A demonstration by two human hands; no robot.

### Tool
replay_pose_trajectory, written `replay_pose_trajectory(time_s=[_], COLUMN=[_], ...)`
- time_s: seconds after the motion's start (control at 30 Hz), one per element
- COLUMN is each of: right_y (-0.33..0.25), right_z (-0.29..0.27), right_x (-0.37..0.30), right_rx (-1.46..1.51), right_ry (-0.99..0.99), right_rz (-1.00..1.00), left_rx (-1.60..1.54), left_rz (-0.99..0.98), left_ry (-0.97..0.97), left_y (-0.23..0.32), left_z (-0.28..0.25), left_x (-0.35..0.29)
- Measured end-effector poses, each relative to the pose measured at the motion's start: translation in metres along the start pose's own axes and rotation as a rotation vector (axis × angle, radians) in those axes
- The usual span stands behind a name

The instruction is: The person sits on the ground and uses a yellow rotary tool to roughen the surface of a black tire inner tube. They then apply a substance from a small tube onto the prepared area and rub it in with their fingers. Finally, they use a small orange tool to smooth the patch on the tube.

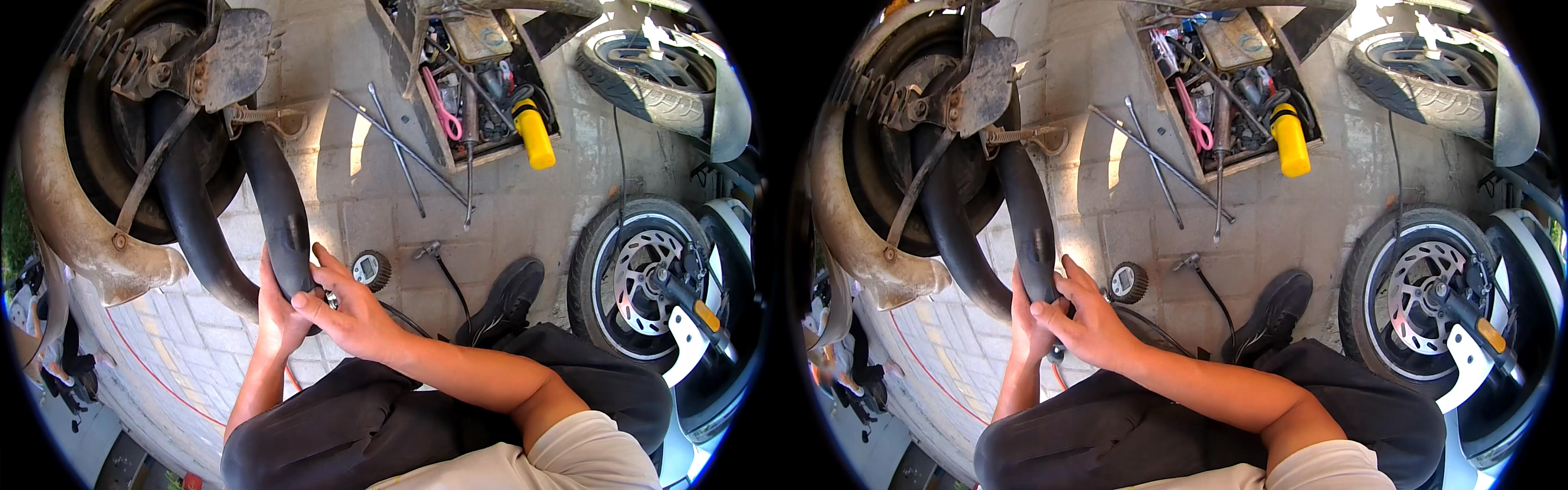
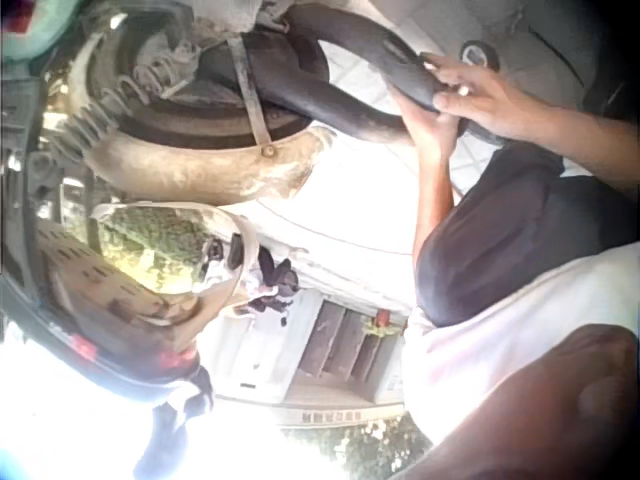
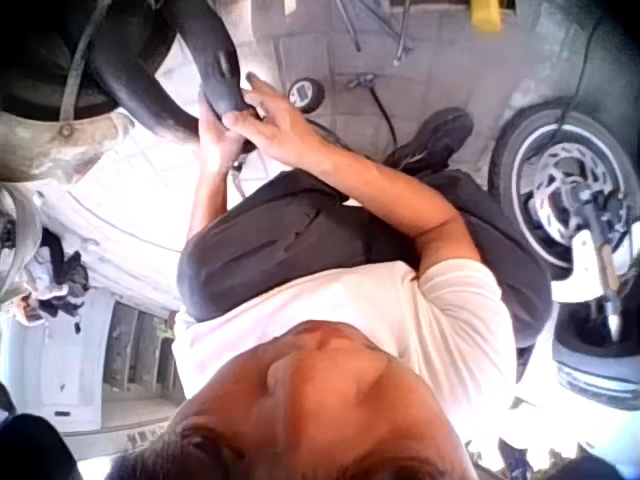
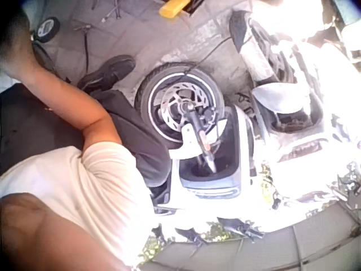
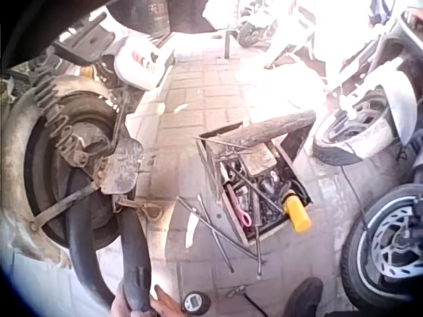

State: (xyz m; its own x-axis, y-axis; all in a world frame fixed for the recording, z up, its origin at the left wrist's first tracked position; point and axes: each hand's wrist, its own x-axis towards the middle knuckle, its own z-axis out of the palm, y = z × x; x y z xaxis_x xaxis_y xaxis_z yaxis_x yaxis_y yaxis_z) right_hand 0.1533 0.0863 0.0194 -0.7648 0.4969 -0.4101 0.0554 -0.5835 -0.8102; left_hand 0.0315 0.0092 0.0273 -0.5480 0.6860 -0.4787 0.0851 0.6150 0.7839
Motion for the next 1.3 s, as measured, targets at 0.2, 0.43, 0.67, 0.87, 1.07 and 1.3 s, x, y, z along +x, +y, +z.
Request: replay_pose_trajectory(time_s=[0.2,0.43,0.67,0.87,1.07,1.3], right_y=[-0.021,-0.128,-0.189,-0.172,-0.14,-0.118], right_z=[-0.029,-0.128,-0.243,-0.277,-0.264,-0.249], right_x=[-0.001,0.037,0.104,0.171,0.214,0.255], right_rx=[-0.277,-0.758,-0.925,-1.471,-1.393,-1.563], right_ry=[-0.16,-0.346,-0.286,0.121,0.377,0.308], right_rz=[0.02,0.23,0.023,-0.109,-0.293,-0.198], left_rx=[-0.258,-0.146,0.056,-0.121,-0.261,-0.153], left_rz=[-0.058,-0.049,-0.095,-0.182,-0.357,-0.265], left_ry=[-0.026,-0.125,-0.176,-0.371,-0.283,0.114], left_y=[-0.002,-0.008,-0.012,0.004,0.028,0.005], left_z=[-0.004,-0.001,0.012,0.02,0.045,0.103], left_x=[0.001,0.018,0.03,0.044,0.065,0.078])
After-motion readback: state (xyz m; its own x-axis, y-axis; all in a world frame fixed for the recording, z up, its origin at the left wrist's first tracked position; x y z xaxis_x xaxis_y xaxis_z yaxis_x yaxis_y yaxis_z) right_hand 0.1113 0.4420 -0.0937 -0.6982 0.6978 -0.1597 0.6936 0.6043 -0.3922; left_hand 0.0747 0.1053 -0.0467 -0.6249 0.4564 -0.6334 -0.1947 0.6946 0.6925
